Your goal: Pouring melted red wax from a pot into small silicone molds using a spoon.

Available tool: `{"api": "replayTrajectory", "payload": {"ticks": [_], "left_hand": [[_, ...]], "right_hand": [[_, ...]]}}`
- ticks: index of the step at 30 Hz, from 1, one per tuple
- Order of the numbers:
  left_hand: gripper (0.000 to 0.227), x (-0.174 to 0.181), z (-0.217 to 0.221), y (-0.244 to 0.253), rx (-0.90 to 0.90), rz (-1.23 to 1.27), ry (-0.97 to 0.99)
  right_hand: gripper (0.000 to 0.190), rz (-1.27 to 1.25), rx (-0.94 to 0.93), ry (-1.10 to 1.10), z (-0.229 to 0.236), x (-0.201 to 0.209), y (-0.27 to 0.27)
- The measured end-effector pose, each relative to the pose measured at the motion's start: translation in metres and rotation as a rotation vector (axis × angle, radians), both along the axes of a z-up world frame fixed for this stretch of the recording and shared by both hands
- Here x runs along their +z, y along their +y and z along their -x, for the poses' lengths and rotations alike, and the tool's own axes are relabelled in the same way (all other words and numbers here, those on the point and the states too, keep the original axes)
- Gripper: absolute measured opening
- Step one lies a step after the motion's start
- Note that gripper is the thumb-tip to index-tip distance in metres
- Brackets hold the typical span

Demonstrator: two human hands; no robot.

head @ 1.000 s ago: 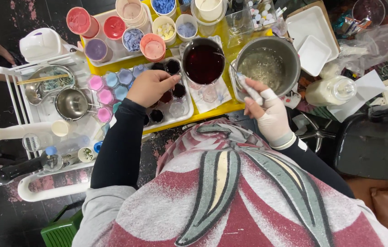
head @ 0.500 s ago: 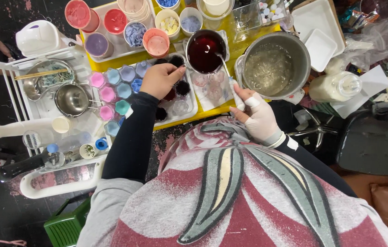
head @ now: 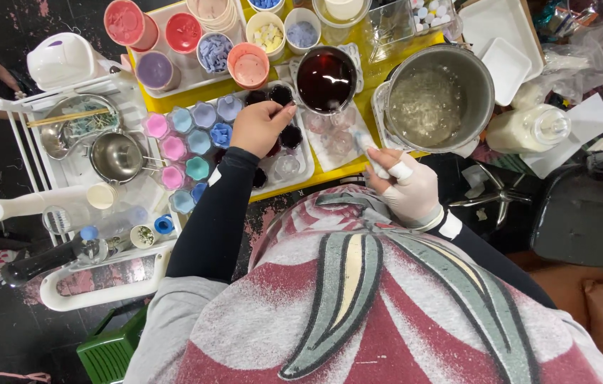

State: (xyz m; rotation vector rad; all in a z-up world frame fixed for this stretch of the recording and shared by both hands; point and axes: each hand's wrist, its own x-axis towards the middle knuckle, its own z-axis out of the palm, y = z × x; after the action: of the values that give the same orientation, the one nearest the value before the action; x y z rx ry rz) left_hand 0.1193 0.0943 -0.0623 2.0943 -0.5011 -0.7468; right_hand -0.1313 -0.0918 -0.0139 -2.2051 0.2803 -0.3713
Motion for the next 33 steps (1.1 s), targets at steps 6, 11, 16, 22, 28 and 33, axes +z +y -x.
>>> {"api": "replayTrajectory", "payload": {"ticks": [6,11,16,22,28,33], "left_hand": [[0.040,-0.014,0.004,-0.002,-0.014,0.032,-0.066],[0.040,0.015,0.009,-0.010,0.044,-0.022,0.095],[0.039,-0.011,0.007,-0.008,0.004,0.024,-0.083],[0.038,-0.016,0.007,-0.007,-0.007,0.025,-0.123],[0.037,-0.017,0.008,-0.009,-0.005,0.013,-0.145],[0.036,-0.011,0.011,-0.009,-0.002,0.043,-0.170]], "right_hand": [[0.026,0.291,-0.030,-0.191,-0.012,0.010,0.002],[0.023,0.347,-0.071,-0.209,-0.018,0.012,0.002],[0.020,0.366,-0.138,-0.208,-0.021,0.016,0.001],[0.019,0.304,-0.187,-0.209,-0.021,0.019,-0.002],[0.018,0.275,-0.194,-0.228,-0.017,0.017,-0.007],[0.018,0.286,-0.245,-0.196,-0.014,0.013,-0.011]]}}
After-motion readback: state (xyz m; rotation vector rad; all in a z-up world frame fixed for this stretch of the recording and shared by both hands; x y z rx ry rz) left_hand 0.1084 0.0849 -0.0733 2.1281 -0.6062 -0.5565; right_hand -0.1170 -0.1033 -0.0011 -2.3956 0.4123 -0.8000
